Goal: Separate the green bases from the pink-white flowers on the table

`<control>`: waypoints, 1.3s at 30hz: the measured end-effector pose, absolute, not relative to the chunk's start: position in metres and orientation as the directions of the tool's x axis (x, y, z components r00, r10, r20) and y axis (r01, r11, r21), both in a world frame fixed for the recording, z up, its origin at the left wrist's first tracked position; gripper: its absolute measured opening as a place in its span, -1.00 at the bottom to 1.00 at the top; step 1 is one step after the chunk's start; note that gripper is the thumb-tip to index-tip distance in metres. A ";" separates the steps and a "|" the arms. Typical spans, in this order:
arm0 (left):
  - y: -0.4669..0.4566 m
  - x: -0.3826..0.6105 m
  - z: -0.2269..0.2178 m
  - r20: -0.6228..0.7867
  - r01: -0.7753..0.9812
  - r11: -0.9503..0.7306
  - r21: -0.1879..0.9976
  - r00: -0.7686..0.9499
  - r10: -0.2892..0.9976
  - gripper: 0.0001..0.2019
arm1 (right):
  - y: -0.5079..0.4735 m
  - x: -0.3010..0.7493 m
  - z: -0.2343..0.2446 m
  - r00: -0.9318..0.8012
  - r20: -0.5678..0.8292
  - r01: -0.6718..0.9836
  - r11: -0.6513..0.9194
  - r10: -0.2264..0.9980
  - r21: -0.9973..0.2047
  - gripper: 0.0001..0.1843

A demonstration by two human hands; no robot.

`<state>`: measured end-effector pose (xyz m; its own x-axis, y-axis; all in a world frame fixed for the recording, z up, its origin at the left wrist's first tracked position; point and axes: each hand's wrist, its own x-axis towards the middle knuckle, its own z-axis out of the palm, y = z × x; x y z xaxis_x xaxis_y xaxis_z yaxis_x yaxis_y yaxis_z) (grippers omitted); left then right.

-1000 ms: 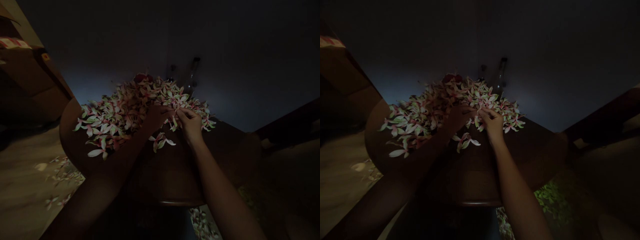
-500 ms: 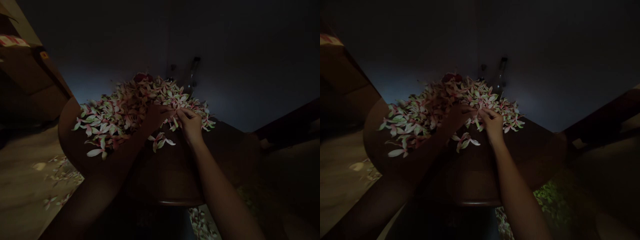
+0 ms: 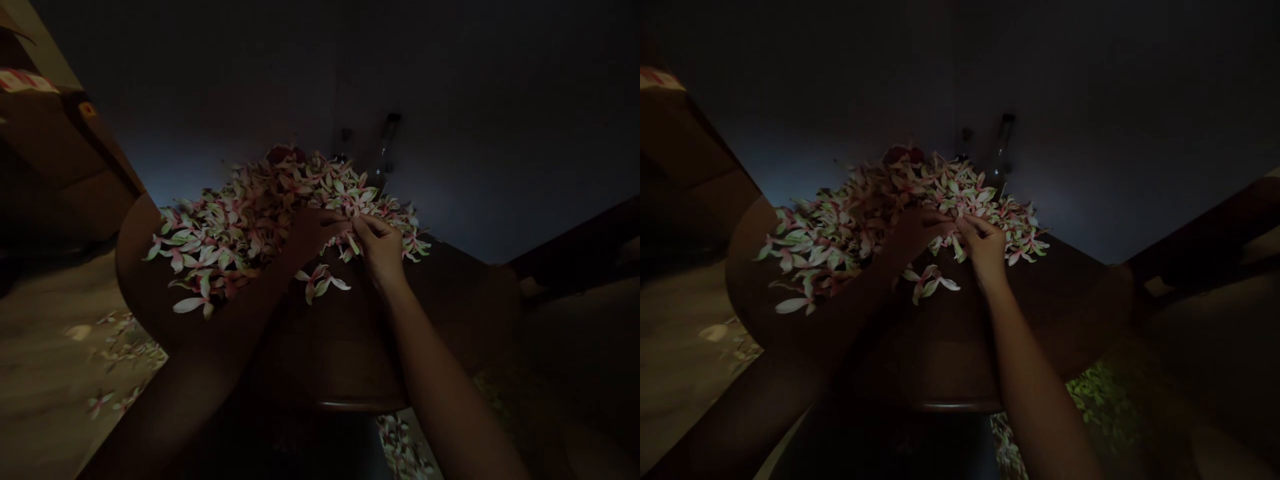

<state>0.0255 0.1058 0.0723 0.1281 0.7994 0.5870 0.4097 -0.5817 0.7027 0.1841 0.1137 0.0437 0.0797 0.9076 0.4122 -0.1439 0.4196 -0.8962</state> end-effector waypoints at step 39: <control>0.099 0.028 0.077 0.619 0.483 -0.586 0.651 0.108 0.778 -0.79 | 0.112 0.182 0.044 0.054 0.403 -0.194 0.405 0.914 -0.893 -0.66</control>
